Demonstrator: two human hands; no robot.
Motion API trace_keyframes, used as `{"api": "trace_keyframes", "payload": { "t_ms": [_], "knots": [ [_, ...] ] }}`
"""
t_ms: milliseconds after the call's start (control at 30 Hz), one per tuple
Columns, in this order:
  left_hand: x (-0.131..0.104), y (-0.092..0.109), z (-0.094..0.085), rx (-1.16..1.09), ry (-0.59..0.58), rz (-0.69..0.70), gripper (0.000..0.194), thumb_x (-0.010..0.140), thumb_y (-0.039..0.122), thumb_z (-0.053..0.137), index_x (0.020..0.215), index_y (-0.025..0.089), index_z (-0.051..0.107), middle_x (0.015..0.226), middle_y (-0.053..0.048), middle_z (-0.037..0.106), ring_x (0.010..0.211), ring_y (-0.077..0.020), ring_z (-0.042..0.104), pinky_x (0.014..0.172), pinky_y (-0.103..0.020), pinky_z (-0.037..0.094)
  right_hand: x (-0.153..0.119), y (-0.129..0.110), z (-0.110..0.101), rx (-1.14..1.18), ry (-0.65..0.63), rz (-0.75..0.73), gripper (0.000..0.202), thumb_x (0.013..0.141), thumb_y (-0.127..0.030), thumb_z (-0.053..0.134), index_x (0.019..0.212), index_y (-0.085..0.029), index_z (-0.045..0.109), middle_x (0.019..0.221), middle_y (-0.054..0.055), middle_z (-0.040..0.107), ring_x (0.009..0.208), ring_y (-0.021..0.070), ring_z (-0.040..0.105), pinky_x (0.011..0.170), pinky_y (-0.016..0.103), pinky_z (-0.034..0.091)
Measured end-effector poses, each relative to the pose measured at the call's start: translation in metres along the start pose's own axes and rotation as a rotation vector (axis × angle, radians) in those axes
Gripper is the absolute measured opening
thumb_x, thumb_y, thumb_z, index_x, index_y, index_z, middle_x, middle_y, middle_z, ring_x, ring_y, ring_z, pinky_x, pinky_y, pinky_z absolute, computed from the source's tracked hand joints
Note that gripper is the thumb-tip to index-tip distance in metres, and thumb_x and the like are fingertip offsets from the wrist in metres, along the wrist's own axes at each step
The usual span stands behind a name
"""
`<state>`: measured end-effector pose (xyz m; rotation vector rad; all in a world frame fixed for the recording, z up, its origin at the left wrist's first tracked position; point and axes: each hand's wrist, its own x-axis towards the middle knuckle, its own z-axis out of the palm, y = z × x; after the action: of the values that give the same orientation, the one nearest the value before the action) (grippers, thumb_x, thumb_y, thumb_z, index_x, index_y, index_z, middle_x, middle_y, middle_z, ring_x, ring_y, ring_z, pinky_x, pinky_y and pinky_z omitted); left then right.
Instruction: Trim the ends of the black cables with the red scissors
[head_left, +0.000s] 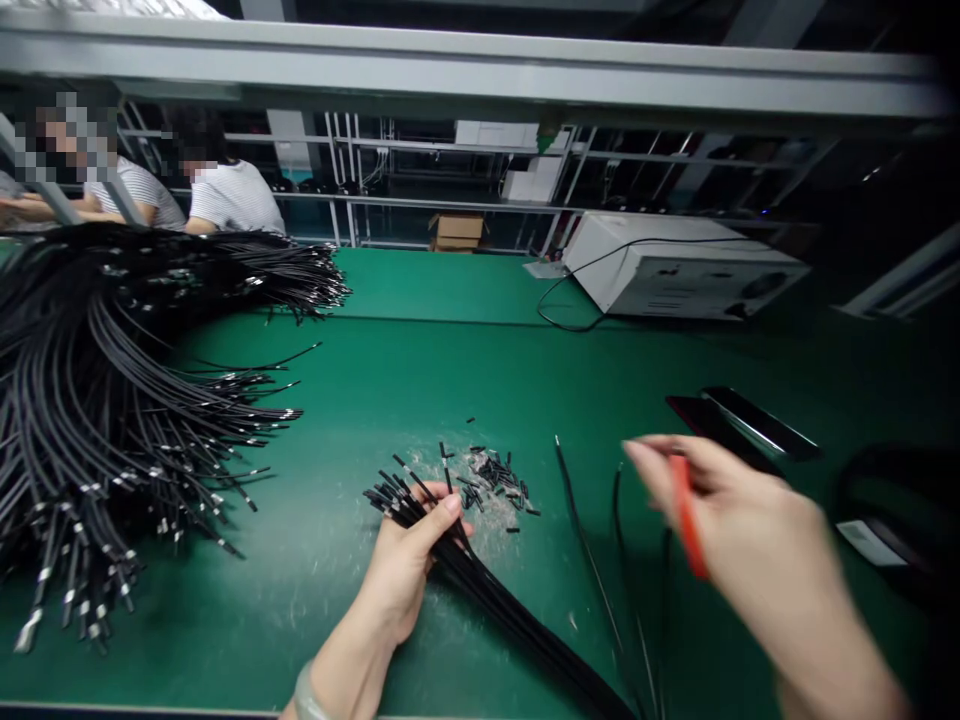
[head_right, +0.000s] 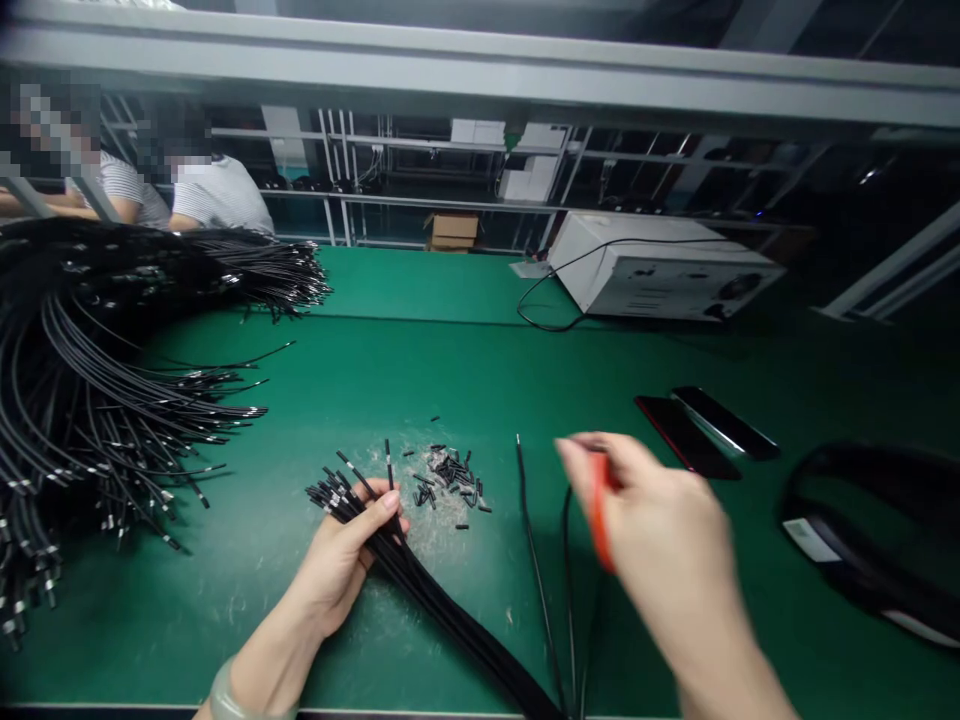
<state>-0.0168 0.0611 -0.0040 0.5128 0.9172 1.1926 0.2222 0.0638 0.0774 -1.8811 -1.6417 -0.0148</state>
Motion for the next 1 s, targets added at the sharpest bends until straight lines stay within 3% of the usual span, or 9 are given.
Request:
{"api": "trace_keyframes", "payload": {
  "t_ms": [67, 133, 233, 333, 433, 633, 700, 867, 1000],
  "knots": [
    [0.000, -0.001, 0.000, 0.008, -0.002, 0.002, 0.030, 0.067, 0.030, 0.073, 0.090, 0.015, 0.061, 0.072, -0.001, 0.060, 0.065, -0.0135, 0.060, 0.059, -0.022, 0.046, 0.005, -0.051, 0.024, 0.278, -0.338, -0.040, 0.035, 0.079, -0.053, 0.049, 0.085, -0.021, 0.062, 0.053, 0.000, 0.055, 0.044, 0.0118, 0.050, 0.042, 0.021, 0.035],
    [0.000, -0.001, -0.001, 0.011, -0.002, -0.001, 0.031, 0.066, 0.029, 0.074, 0.090, 0.014, 0.062, 0.075, -0.003, 0.062, 0.065, -0.0129, 0.060, 0.060, -0.022, 0.046, 0.011, -0.082, 0.051, 0.480, -0.649, -0.034, 0.036, 0.079, -0.052, 0.049, 0.085, -0.019, 0.060, 0.049, -0.001, 0.054, 0.040, 0.0106, 0.048, 0.040, 0.020, 0.035],
    [0.001, -0.001, -0.002, -0.001, 0.002, -0.017, 0.031, 0.064, 0.029, 0.076, 0.088, 0.013, 0.063, 0.074, -0.003, 0.064, 0.063, -0.0125, 0.060, 0.060, -0.022, 0.046, 0.019, -0.095, 0.079, 0.634, -0.786, -0.002, 0.032, 0.079, -0.048, 0.050, 0.082, -0.017, 0.057, 0.045, -0.004, 0.050, 0.035, 0.0081, 0.043, 0.036, 0.018, 0.032],
    [0.003, -0.002, -0.003, -0.014, 0.006, -0.017, 0.032, 0.062, 0.028, 0.077, 0.086, 0.013, 0.063, 0.070, -0.003, 0.063, 0.061, -0.0130, 0.060, 0.058, -0.022, 0.046, 0.025, -0.090, 0.088, 0.731, -0.810, 0.036, 0.030, 0.078, -0.047, 0.052, 0.078, -0.017, 0.054, 0.046, -0.005, 0.049, 0.034, 0.0075, 0.042, 0.034, 0.018, 0.031],
    [0.003, -0.003, -0.003, -0.016, 0.001, -0.020, 0.032, 0.061, 0.028, 0.078, 0.085, 0.013, 0.062, 0.067, -0.002, 0.062, 0.060, -0.0130, 0.059, 0.057, -0.022, 0.046, 0.030, -0.081, 0.093, 0.697, -0.672, 0.096, 0.031, 0.078, -0.047, 0.050, 0.077, -0.017, 0.052, 0.048, -0.004, 0.049, 0.035, 0.0081, 0.043, 0.036, 0.018, 0.031],
    [0.001, -0.004, -0.002, -0.007, 0.002, -0.014, 0.030, 0.064, 0.029, 0.076, 0.085, 0.014, 0.061, 0.067, -0.001, 0.062, 0.060, -0.0125, 0.059, 0.057, -0.022, 0.045, 0.021, -0.061, 0.106, 0.069, -0.572, -0.131, 0.031, 0.074, -0.046, 0.056, 0.061, -0.019, 0.054, 0.052, 0.002, 0.056, 0.047, 0.0133, 0.051, 0.045, 0.023, 0.028],
    [0.001, -0.004, -0.002, -0.006, 0.001, -0.011, 0.030, 0.065, 0.029, 0.075, 0.086, 0.014, 0.061, 0.068, -0.001, 0.062, 0.061, -0.0126, 0.059, 0.057, -0.022, 0.045, 0.016, -0.059, 0.105, 0.047, -0.543, -0.162, 0.032, 0.075, -0.049, 0.054, 0.064, -0.019, 0.057, 0.056, 0.002, 0.057, 0.052, 0.0148, 0.052, 0.048, 0.024, 0.029],
    [0.003, -0.004, -0.003, 0.000, 0.004, -0.024, 0.031, 0.065, 0.029, 0.075, 0.088, 0.013, 0.060, 0.070, -0.002, 0.062, 0.061, -0.0130, 0.060, 0.058, -0.023, 0.045, 0.009, -0.072, 0.091, 0.740, -0.708, 0.048, 0.037, 0.073, -0.042, 0.063, 0.101, -0.020, 0.056, 0.080, 0.001, 0.061, 0.072, 0.0137, 0.058, 0.064, 0.024, 0.042],
    [0.003, -0.004, -0.003, -0.005, -0.006, -0.010, 0.031, 0.065, 0.029, 0.075, 0.088, 0.013, 0.061, 0.072, -0.002, 0.063, 0.063, -0.0134, 0.060, 0.060, -0.023, 0.046, 0.003, -0.083, 0.087, 1.059, -0.731, 0.227, 0.042, 0.068, -0.031, 0.069, 0.105, -0.018, 0.053, 0.081, -0.001, 0.060, 0.072, 0.0099, 0.057, 0.068, 0.023, 0.043]
  ]
}}
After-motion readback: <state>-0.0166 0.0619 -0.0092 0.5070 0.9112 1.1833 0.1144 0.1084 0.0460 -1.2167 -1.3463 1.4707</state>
